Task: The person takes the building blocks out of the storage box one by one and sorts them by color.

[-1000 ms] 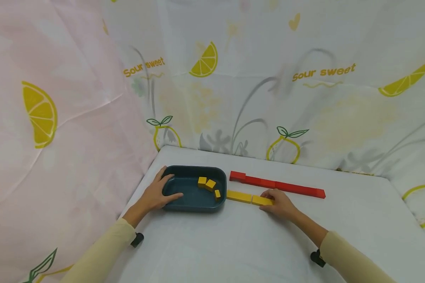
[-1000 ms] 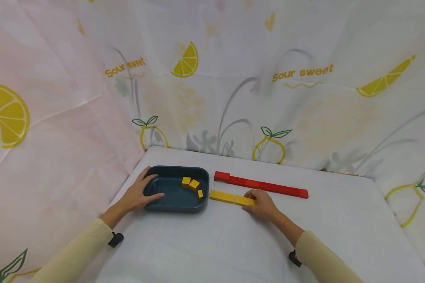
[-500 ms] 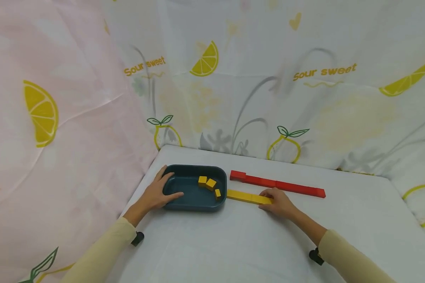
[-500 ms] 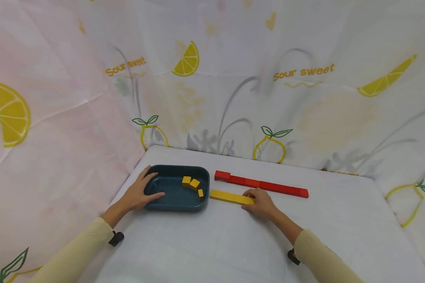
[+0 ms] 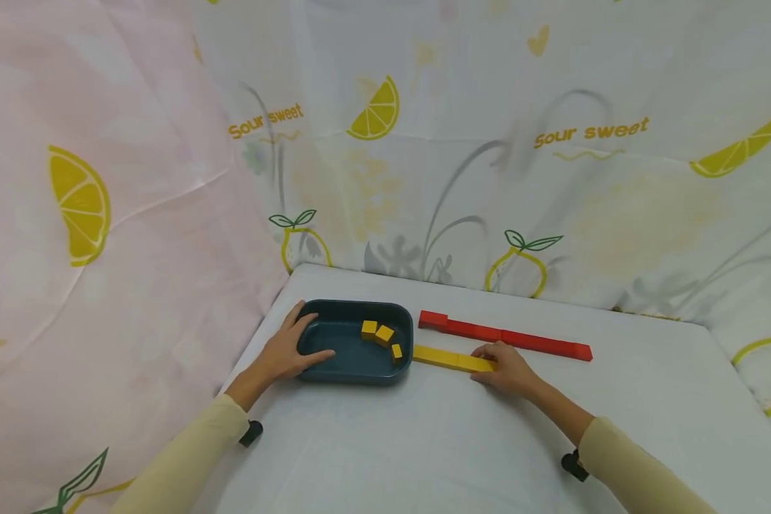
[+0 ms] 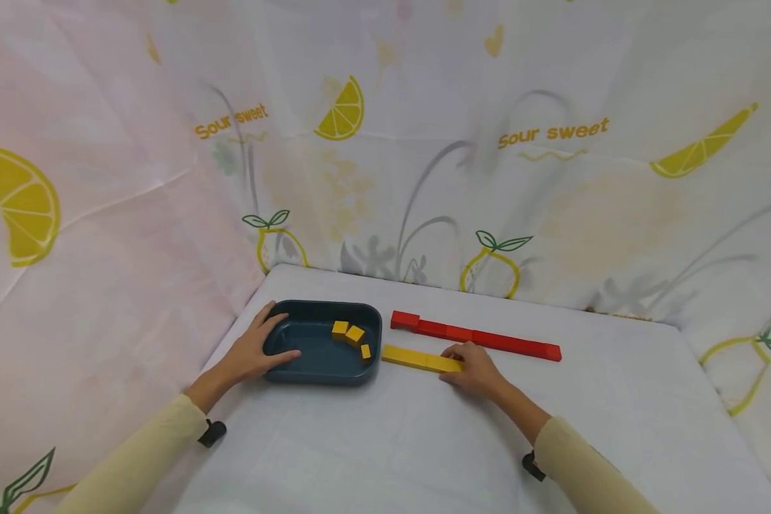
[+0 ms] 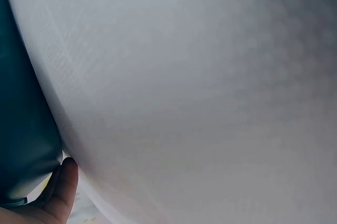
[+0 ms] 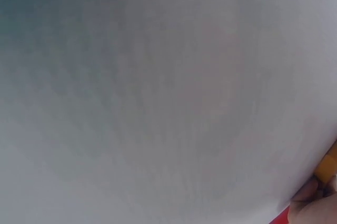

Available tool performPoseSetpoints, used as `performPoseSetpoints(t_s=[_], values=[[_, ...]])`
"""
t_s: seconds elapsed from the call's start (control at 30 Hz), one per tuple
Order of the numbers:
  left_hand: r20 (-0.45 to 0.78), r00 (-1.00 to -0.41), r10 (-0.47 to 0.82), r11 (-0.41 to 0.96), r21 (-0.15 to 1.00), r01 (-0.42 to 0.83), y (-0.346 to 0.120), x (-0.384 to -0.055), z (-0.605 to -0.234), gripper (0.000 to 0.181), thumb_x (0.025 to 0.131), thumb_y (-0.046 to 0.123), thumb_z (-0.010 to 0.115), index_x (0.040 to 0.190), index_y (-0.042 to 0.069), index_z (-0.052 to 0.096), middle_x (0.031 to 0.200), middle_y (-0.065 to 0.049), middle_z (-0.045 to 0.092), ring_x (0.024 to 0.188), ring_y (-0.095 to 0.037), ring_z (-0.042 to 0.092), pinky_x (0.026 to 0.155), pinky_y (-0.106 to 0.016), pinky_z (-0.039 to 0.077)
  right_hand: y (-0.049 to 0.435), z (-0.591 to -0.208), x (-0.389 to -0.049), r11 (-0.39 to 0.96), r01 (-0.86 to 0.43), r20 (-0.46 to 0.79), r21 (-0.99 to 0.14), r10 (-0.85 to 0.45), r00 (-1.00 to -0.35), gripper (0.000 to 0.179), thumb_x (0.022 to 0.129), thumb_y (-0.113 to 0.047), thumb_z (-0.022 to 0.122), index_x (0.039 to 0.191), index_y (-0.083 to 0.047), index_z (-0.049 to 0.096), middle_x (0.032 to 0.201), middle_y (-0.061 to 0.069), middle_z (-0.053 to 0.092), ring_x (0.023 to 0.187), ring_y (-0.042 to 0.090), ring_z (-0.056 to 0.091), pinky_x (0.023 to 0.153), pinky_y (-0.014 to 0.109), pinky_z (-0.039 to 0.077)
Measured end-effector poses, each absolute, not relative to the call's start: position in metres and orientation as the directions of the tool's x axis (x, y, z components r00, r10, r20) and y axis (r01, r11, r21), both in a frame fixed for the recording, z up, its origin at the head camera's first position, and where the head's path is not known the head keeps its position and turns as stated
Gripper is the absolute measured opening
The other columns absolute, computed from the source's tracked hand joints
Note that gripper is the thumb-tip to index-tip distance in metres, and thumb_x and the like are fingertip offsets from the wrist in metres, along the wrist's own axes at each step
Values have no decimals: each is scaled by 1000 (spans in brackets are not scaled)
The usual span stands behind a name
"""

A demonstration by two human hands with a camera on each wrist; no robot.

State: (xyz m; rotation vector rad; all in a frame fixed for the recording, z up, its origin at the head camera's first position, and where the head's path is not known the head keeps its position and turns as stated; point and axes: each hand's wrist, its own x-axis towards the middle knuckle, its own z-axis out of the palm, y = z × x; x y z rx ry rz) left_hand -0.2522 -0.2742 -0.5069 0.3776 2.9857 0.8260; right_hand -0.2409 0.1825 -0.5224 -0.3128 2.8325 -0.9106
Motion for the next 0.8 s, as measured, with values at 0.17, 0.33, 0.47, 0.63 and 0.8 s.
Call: performPoseSetpoints(t_s=[0.17,0.33,0.47,0.63,0.8], values=[[49,-971,233,831,508,225,-272,-253,-510,99,78,68,70,153,15,35,167,-12,6,146,-42,29,107,-66,35,185,-521,-237,790,-157,-79,-593,-252,-965,44,79,-27,84,117,-12,70,105,4,64,97,19,55,86,37,54],[28,-965,261,825,512,238,-267,-252,-513,102,78,71,67,155,16,31,167,-11,4,144,-43,33,106,-66,37,194,-515,-225,811,-185,-14,-554,-232,-973,58,76,-35,85,124,-10,65,112,8,63,102,23,58,83,39,56],[45,-970,239,830,509,228,-269,-251,-512,101,78,70,68,155,17,31,167,-11,5,143,-43,34,106,-66,37,192,-501,-221,802,-301,117,-516,-283,-952,60,84,-36,79,134,-8,59,126,14,60,113,31,57,88,49,56],[53,-972,231,831,508,225,-273,-251,-511,99,79,68,69,154,16,32,167,-11,5,145,-43,31,107,-66,36,171,-486,-222,825,-393,150,-407,-364,-919,71,91,-40,70,150,-13,42,154,17,41,135,40,44,101,62,45],[50,-970,236,834,501,229,-275,-251,-507,99,79,69,68,154,16,32,167,-12,5,143,-42,34,107,-65,37,144,-478,-228,836,-461,141,-299,-439,-887,89,88,-50,69,158,-18,25,164,15,20,141,40,37,109,65,35]])
